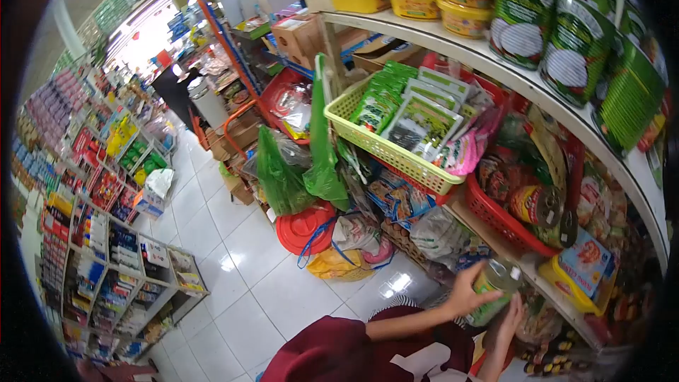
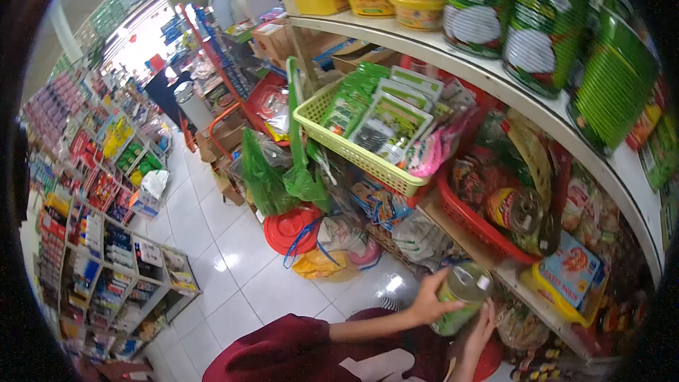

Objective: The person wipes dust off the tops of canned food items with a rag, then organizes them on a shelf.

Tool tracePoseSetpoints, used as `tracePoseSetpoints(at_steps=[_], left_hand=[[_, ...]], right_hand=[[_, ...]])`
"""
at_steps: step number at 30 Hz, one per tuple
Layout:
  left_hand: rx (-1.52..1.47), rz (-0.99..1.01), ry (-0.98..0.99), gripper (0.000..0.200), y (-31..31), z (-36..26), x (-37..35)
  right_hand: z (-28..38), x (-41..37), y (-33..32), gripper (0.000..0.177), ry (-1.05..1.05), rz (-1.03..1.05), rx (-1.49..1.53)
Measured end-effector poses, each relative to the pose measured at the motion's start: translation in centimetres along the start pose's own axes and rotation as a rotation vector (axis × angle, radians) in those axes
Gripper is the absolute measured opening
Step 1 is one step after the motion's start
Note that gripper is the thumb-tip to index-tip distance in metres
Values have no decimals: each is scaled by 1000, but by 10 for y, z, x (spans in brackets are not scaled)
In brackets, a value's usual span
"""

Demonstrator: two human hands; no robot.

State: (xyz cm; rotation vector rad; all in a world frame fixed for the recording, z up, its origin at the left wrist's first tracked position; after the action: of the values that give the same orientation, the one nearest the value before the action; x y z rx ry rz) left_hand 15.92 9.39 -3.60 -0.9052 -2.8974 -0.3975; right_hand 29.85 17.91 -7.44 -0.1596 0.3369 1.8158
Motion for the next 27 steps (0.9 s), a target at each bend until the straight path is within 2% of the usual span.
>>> tracePoseSetpoints(at_steps=[1,2,3,4,5,6,9,12,15,18,21,24,26,27], left_hand=[[14,-53,83,69,-9,-2,1],[-19,-177,186,71,-17,-1,-1],[-57,-288,277,73,-24,7,-5],[82,-364,317,75,-38,25,-6],[160,-407,378,76,-49,42,-4],[211,-416,456,77,-56,38,1],[298,-403,706,79,-63,8,40],[329,-355,851,81,-44,-19,88],[358,-299,895,84,-9,-29,126],[383,-259,857,86,17,-28,146],[168,-179,765,91,22,-23,148],[353,-224,765,91,19,-17,150],[525,-244,692,87,20,-22,150],[497,-264,704,87,20,-25,149]], right_hand=[[-5,4,0,38,-60,95,-95],[-13,1,-7,36,-125,56,-258],[2,-18,5,35,-20,119,-328],[10,-34,13,33,-30,171,-326],[17,-45,17,32,-82,228,-473],[-13,-48,7,32,-53,264,-398],[-26,-71,8,32,-64,325,-336],[-28,-72,-7,33,-99,301,-396],[-18,-60,-27,33,-71,118,-379],[-12,-51,-51,34,-213,-57,-428],[-1,-41,-66,32,-235,-201,-417],[-24,-28,-89,29,-140,-282,-339],[-27,-19,-93,29,-121,-254,-326],[-29,-14,-96,28,-114,-244,-319]])
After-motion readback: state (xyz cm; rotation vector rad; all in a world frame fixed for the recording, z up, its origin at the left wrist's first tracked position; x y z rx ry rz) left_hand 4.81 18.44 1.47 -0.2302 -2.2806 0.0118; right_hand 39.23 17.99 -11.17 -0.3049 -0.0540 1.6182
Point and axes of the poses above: each hand's wrist, its own x-axis towards the middle knuckle, its own y-axis out of the palm, z = x × y, the point moved 4 cm from there along x, towards the middle knuckle, and after that the axes turned 9 degrees about -z, right-handed, at the moved point
